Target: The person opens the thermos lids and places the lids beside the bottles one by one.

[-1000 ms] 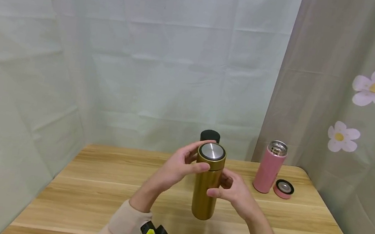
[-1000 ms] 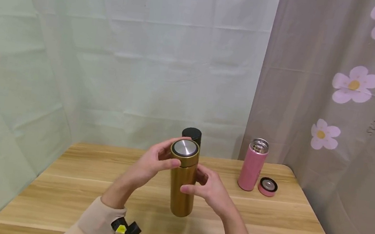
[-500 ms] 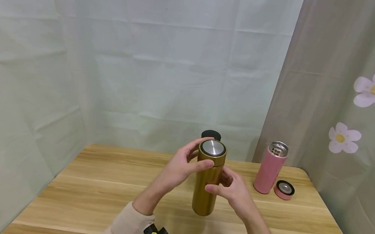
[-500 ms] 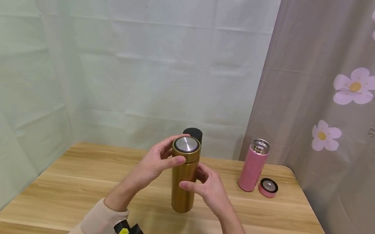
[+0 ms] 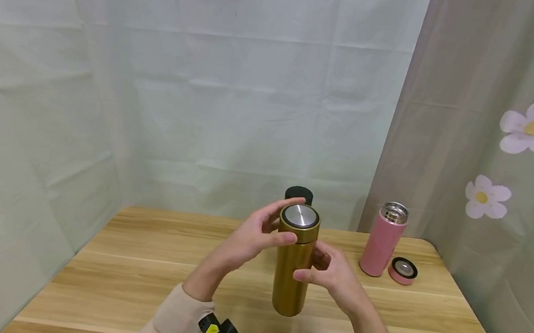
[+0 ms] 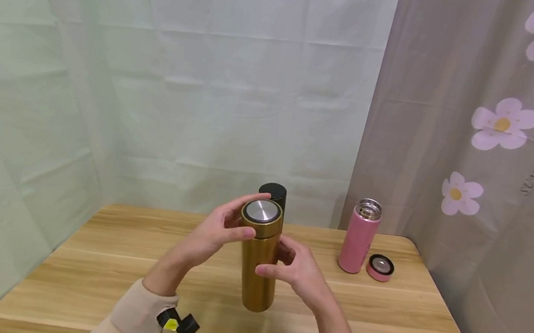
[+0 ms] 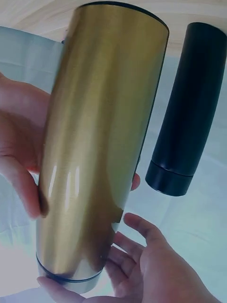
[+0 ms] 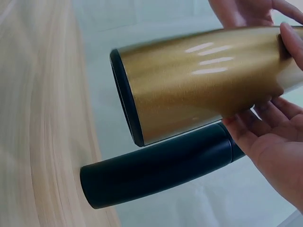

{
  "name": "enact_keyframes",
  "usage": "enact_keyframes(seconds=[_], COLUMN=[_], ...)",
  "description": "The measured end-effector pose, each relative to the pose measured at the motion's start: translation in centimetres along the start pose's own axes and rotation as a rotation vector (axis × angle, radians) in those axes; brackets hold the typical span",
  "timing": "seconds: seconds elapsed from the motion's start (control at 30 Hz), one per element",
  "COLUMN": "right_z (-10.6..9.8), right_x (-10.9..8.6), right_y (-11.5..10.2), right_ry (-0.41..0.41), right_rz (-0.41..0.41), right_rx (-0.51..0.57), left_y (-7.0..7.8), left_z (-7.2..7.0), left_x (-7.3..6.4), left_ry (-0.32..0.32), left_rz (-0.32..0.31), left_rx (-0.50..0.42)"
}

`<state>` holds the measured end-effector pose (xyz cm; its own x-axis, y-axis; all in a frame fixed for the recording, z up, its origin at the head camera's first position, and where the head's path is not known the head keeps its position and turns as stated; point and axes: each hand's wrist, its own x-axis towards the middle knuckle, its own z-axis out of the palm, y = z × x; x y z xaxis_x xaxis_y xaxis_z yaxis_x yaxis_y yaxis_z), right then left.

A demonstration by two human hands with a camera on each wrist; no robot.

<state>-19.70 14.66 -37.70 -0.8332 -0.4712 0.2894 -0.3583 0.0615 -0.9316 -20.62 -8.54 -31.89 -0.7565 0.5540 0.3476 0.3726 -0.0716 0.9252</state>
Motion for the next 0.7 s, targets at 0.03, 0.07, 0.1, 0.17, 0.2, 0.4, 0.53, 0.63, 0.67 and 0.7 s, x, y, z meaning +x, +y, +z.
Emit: enact_keyframes(seconds=[0.03,0.07,0.1,0.17,0.2,0.4,0.53,0.63,0.67,0.7], right_z=[0.0,0.0,0.0,0.0,0.0,0.0,0.2,0.3,0.4,0.4], right_x=[0.0,0.0,0.0,0.0,0.1,0.1,0.1,0.1,0.1,0.1], right_y=[0.1,0.1,0.2,0.2,0.3,0.3,0.1,0.1,0.1,0.1], right_ry=[-0.016,-0.029,-0.038,-0.049,-0.053,-0.052,-0.023,0.014,0.026,0.035], right_rz=[-0.01,-0.019,-0.024,-0.032,-0.035,-0.036,-0.016,0.003,0.011,0.019], right_rx=[0.002,0.0,-0.001,0.001,0.002,0.004,0.004,-0.005,-0.01,-0.015], left_y=[0.0,0.0,0.0,0.0,0.0,0.2,0.2,0.1,0.0,0.0], left_z=[-0.1,-0.1,-0.2,-0.3,-0.3,-0.1,0.3,0.7,0.8,0.8], left_x=[0.0,-0.1,-0.1,-0.2,-0.2,-0.2,-0.2,-0.2,-0.2,-0.2], left_ry=[-0.011,-0.02,-0.026,-0.037,-0.041,-0.027,0.028,0.076,0.086,0.09], left_rz=[0.001,-0.002,-0.006,-0.01,-0.011,-0.01,-0.003,0.002,0.004,0.007], left_rx=[-0.003,-0.002,0.0,0.008,0.008,0.014,0.035,0.055,0.061,0.063])
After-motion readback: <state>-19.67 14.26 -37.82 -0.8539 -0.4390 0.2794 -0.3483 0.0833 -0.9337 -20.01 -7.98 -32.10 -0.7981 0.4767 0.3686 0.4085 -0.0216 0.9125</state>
